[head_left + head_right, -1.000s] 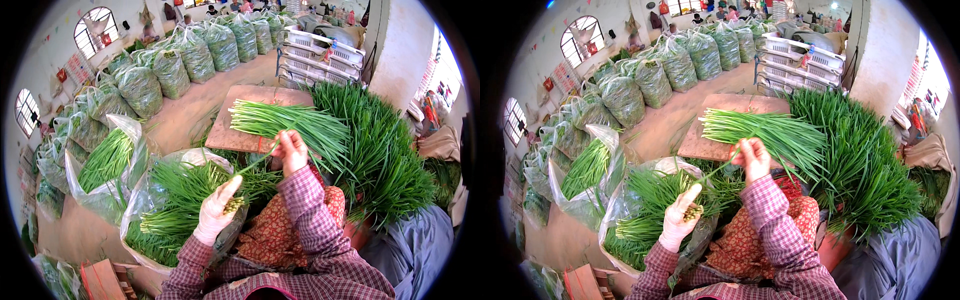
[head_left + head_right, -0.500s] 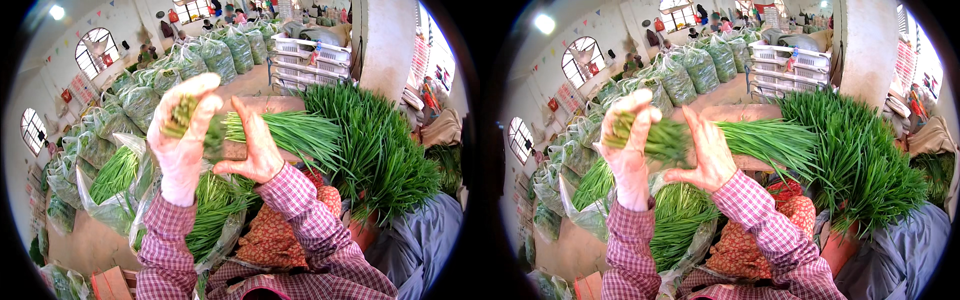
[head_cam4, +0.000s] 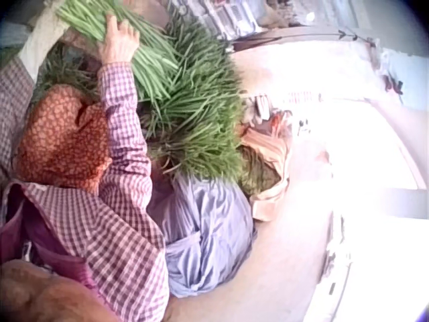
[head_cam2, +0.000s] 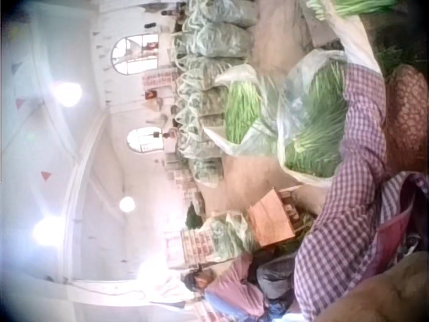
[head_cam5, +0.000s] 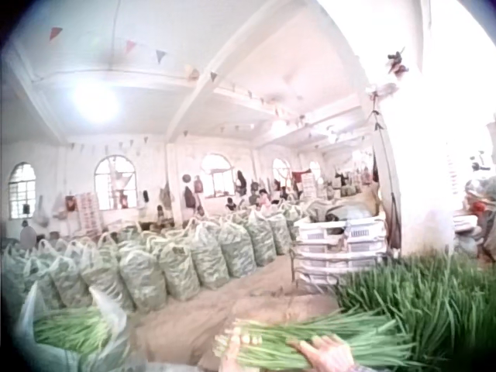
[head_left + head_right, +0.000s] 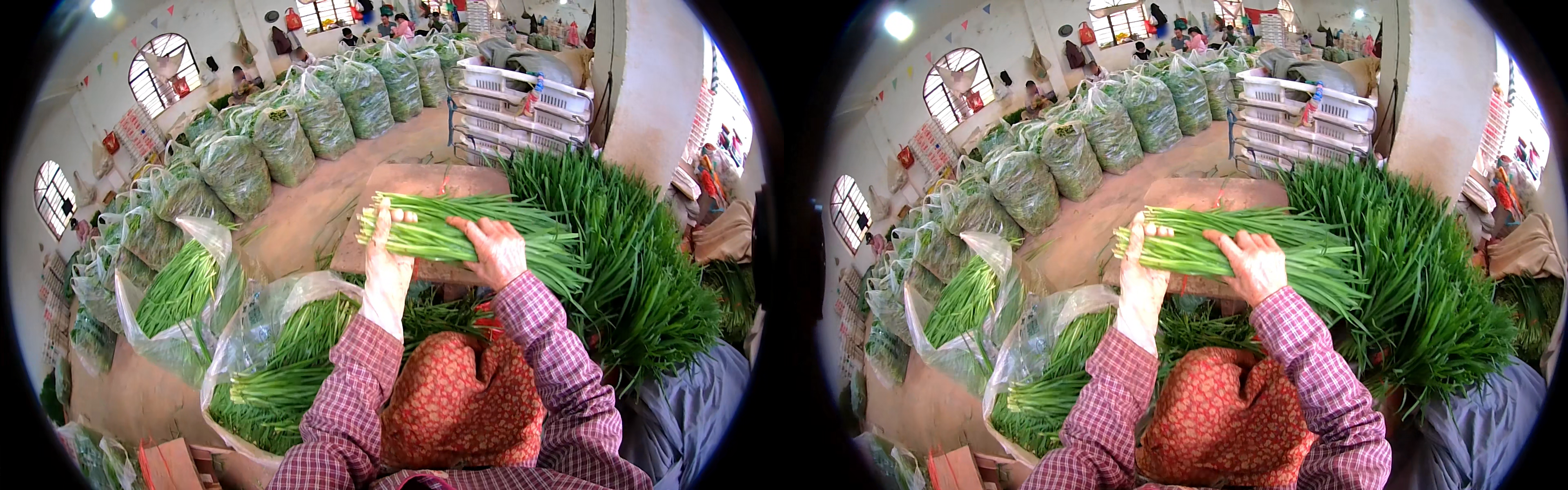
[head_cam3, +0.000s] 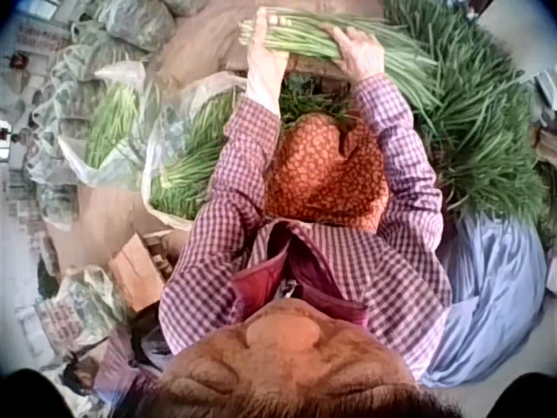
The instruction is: The person sorts leeks from a pile by hand, forms a bunch, and secures it with a red tie.
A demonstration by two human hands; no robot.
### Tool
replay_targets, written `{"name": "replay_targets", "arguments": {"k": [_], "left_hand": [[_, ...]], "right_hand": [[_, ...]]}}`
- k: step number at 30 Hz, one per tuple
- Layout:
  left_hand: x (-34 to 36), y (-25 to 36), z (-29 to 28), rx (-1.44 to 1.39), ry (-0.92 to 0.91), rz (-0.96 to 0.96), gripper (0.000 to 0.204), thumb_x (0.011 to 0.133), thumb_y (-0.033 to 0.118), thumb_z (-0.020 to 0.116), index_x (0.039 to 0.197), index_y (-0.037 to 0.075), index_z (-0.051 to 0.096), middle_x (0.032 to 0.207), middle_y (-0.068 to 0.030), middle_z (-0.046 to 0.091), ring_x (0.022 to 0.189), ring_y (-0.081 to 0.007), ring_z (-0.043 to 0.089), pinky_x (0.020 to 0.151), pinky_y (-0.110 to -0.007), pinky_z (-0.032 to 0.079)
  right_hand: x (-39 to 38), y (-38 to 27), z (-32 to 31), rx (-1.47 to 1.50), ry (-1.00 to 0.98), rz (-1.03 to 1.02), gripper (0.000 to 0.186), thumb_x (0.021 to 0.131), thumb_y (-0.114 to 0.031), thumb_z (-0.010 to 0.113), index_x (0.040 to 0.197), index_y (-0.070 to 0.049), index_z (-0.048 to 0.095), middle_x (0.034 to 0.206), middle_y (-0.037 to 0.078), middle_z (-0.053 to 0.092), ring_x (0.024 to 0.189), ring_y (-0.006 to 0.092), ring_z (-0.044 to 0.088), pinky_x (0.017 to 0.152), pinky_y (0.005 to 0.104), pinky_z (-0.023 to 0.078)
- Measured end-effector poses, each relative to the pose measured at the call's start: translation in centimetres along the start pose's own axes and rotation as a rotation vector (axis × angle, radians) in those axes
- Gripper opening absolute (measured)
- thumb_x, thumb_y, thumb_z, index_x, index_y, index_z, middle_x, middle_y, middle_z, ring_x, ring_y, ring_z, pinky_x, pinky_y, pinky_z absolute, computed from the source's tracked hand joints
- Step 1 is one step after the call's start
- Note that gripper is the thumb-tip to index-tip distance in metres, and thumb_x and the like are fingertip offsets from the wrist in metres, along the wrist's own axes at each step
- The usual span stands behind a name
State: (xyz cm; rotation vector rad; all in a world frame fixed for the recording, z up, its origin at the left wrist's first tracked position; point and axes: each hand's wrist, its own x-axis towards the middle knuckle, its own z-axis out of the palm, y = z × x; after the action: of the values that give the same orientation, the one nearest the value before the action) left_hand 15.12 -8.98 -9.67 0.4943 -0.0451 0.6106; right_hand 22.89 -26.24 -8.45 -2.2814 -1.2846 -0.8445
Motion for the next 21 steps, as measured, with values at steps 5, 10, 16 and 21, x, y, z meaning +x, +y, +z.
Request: {"name": "replay_targets", "arguments": {"k": [5,10,16,21], "left_hand": [[4.2,0.1,-4.9,-0.031,0.004,0.010,0.028,0.089,0.016,0.064,0.115,0.006,0.056,0.100,-0.0027,0.062,0.098,-0.0183,0.060,0.093,-0.034,0.051],[9.3,2.6,-9.2,0.219,0.119,0.164,0.034,0.084,0.004,0.064,0.117,0.005,0.055,0.109,-0.0086,0.062,0.103,-0.0218,0.060,0.093,-0.033,0.051],[11.1,6.5,-8.1,1.496,-0.219,0.572,0.077,0.071,0.016,0.078,0.139,0.011,0.041,0.134,-0.0119,0.047,0.126,-0.0257,0.044,0.107,-0.041,0.036],[11.4,4.4,-2.5,2.270,-0.892,0.362,0.123,0.051,0.039,0.085,0.148,0.009,0.017,0.151,-0.0161,0.023,0.141,-0.0321,0.019,0.113,-0.050,0.018]], "right_hand": [[2.5,0.7,5.4,0.002,-0.105,-0.028,0.071,0.060,-0.017,0.079,0.125,-0.027,0.052,0.082,0.003,0.053,0.085,0.0229,0.059,0.077,0.0372,0.046],[4.7,2.8,9.6,0.036,-0.209,0.036,0.073,0.057,-0.017,0.082,0.124,-0.024,0.053,0.106,0.003,0.053,0.102,0.0233,0.053,0.084,0.0413,0.047],[5.7,4.5,11.9,0.015,-0.273,0.056,0.083,0.059,-0.028,0.084,0.131,-0.025,0.045,0.127,0.005,0.047,0.115,0.0267,0.047,0.091,0.0416,0.045],[6.3,4.9,12.5,0.059,-0.368,0.041,0.083,0.061,-0.031,0.083,0.133,-0.024,0.043,0.122,0.005,0.049,0.113,0.0264,0.048,0.092,0.0421,0.043]]}}
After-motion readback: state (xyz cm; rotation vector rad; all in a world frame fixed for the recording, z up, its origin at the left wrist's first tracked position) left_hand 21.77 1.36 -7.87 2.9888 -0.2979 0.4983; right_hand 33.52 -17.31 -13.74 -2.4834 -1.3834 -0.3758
